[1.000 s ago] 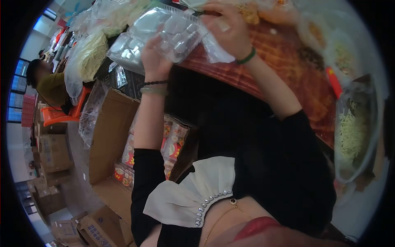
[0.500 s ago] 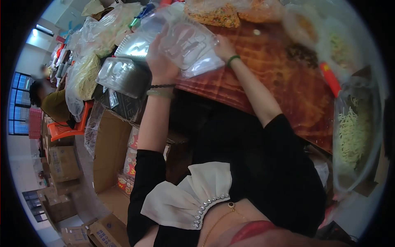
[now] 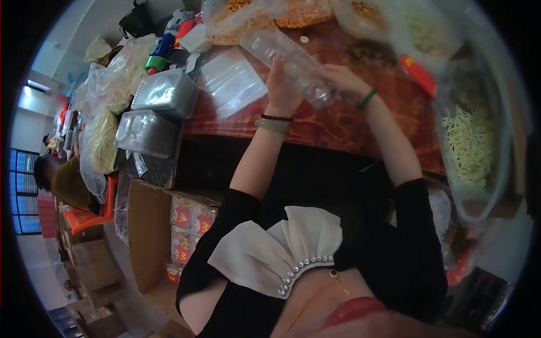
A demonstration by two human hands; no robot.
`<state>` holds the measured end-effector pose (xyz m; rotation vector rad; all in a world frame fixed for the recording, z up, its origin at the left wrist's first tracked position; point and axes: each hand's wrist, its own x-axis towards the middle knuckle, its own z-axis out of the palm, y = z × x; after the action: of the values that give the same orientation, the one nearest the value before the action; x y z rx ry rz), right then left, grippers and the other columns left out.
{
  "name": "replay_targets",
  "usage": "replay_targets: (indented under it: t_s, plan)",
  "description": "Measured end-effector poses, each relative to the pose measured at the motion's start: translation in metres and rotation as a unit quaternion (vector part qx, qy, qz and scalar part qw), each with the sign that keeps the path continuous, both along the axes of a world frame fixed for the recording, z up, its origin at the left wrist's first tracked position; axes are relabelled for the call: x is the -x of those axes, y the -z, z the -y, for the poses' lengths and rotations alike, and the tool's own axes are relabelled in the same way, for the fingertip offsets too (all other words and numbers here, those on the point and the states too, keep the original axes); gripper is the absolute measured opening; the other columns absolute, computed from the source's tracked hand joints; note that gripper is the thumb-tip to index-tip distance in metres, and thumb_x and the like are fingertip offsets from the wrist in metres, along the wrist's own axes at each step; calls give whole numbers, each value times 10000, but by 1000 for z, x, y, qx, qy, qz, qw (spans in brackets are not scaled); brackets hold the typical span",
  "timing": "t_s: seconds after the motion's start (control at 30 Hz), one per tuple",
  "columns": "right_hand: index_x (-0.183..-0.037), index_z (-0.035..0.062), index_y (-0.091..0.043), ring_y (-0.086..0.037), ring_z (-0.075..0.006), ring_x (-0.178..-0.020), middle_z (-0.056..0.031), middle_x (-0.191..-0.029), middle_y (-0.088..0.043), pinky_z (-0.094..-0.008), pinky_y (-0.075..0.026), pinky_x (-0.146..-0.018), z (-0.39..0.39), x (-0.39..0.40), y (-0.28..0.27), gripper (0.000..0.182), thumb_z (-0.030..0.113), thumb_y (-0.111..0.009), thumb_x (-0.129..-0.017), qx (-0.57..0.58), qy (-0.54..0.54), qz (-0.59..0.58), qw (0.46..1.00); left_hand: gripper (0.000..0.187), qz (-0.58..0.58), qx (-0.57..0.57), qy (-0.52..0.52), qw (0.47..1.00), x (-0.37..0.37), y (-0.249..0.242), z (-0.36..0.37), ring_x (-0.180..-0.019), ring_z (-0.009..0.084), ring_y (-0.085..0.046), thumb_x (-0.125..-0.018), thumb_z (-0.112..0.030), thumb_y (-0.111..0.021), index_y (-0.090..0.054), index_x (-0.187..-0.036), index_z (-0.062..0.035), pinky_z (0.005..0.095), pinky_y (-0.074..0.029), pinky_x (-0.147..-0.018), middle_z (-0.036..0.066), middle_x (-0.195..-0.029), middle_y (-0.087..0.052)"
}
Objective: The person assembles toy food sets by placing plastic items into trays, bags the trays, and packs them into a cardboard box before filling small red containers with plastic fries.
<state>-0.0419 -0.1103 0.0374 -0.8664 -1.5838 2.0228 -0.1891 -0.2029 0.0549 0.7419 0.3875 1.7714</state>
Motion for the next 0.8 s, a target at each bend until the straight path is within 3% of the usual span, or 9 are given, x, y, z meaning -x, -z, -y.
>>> replay_targets:
  t_s: [0.07,0.13,0.2,0.27,0.47,0.53,0.7,0.77,0.8]
  plan:
    - [-1054,37,-591,-582,-70,-693,-26,-892,-631,-206,-463,-572,4,-5,-5,308,286,-619,-875,-277,69,84,955,675,1,5,10,1000,1,1,0,-1002,267,-560,-770,-543,-635,-442,-1223,-81,423,-471,-870,91,-1090,-551]
    - [-1026,34,-609,-578,-73,-751,-20,-906,-630,-219,-468,-637,30,-5,-39,295,284,-628,-870,-325,82,16,942,484,31,2,7,1000,7,9,2,-915,217,-574,-843,-365,-610,-448,-1194,-73,391,-479,-816,84,-1010,-568]
    - [-998,31,-627,-574,-77,-808,-14,-921,-629,-232,-474,-702,43,8,-46,284,282,-637,-866,-368,92,-52,924,520,-21,0,-60,998,13,18,-4,-906,208,-581,-818,-422,-622,-462,-1165,-69,376,-491,-796,78,-1009,-563]
    - [-968,34,-651,-568,-68,-852,-10,-937,-633,-245,-473,-736,44,25,-41,270,280,-654,-856,-429,-24,-98,898,561,-74,2,-126,989,16,29,-2,-897,199,-587,-793,-479,-633,-475,-1136,-64,360,-502,-775,72,-1008,-558]
    - [-1091,71,-648,-561,-66,-902,14,-953,-640,-242,-449,-827,41,47,-18,294,276,-618,-882,-135,-119,-69,981,667,-108,0,-213,971,33,41,-3,-790,136,-534,-798,-494,-628,-343,-1229,-72,287,-497,-651,45,-939,-470]
    - [-1117,76,-637,-559,-65,-903,17,-963,-640,-240,-445,-836,38,51,-12,303,274,-605,-891,-119,-128,-78,982,721,-101,-15,-252,962,35,47,-8,-753,128,-504,-801,-491,-622,-266,-1268,-73,273,-486,-580,53,-940,-427]
    - [-1076,71,-647,-558,-61,-917,12,-963,-643,-240,-446,-818,35,52,2,263,261,-578,-909,-100,-124,-92,983,723,-92,20,-237,967,33,48,-5,-801,137,-493,-802,-438,-626,-248,-1295,-70,281,-477,-611,64,-965,-423]
    - [-983,55,-646,-564,-75,-870,6,-904,-639,-253,-456,-767,34,53,2,210,235,-564,-915,-249,-94,-29,964,716,-96,25,-233,967,30,47,-4,-835,146,-491,-799,-387,-635,-241,-1306,-71,301,-481,-655,66,-972,-427]
    - [-983,55,-646,-564,-75,-870,6,-904,-639,-253,-456,-767,37,54,1,210,235,-564,-915,-250,-92,-29,963,712,-108,36,-257,960,29,44,-4,-864,157,-494,-787,-313,-634,-230,-1322,-73,322,-479,-706,72,-995,-434]
